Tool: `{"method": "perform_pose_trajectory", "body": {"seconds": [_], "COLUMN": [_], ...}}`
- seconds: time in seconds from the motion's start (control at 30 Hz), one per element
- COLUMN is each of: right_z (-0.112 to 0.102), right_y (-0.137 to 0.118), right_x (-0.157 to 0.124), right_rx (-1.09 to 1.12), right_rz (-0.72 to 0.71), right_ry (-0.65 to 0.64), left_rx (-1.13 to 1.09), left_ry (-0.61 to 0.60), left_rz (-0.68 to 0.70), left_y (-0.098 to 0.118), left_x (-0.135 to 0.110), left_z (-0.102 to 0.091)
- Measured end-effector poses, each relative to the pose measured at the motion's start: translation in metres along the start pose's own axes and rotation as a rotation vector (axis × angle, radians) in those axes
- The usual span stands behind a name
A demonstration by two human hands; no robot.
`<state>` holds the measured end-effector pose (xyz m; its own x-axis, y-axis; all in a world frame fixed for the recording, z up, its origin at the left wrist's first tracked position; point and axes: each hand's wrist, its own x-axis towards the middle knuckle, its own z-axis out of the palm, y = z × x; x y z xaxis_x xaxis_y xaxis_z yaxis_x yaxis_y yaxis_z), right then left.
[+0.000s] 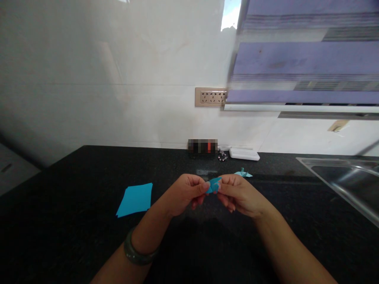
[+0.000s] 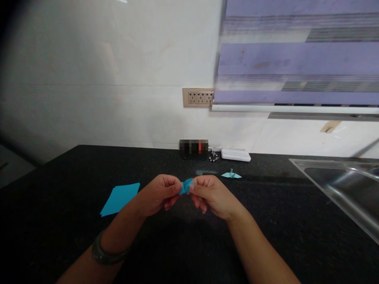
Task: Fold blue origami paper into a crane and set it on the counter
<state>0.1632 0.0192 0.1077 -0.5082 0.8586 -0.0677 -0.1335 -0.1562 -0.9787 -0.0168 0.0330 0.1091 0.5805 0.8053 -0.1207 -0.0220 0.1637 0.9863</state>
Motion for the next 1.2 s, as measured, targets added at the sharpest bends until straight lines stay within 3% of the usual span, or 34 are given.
{"method": "perform_pose_trajectory", "body": {"seconds": [0.17,0.33,0.57,1.2], "right_z": [0.001,0.006,0.019,0.033], "right_y": [0.003,0.004,0.002,0.004], "right_x": [0.002,0.005,0.006,0.005], "right_rx": [0.185,0.355,0.546,0.713], "right_rz": [0.001,-0.006,-0.04,-0.12], "right_ry": [-0.018,-0.043,-0.033,-0.043], "left_rx": [-0.317,-0.496,-0.598,-0.781], "left_ry": [-0.095,-0.118,-0.11,-0.107], "left_rz": [-0.08,-0.065,-0.008,0.113], "left_y": [-0.002,-0.003,-0.004,-0.007], "left_x": [0.0,0.001,0.0,0.0], "left_z": [0.005,0.011,0.016,0.029]}}
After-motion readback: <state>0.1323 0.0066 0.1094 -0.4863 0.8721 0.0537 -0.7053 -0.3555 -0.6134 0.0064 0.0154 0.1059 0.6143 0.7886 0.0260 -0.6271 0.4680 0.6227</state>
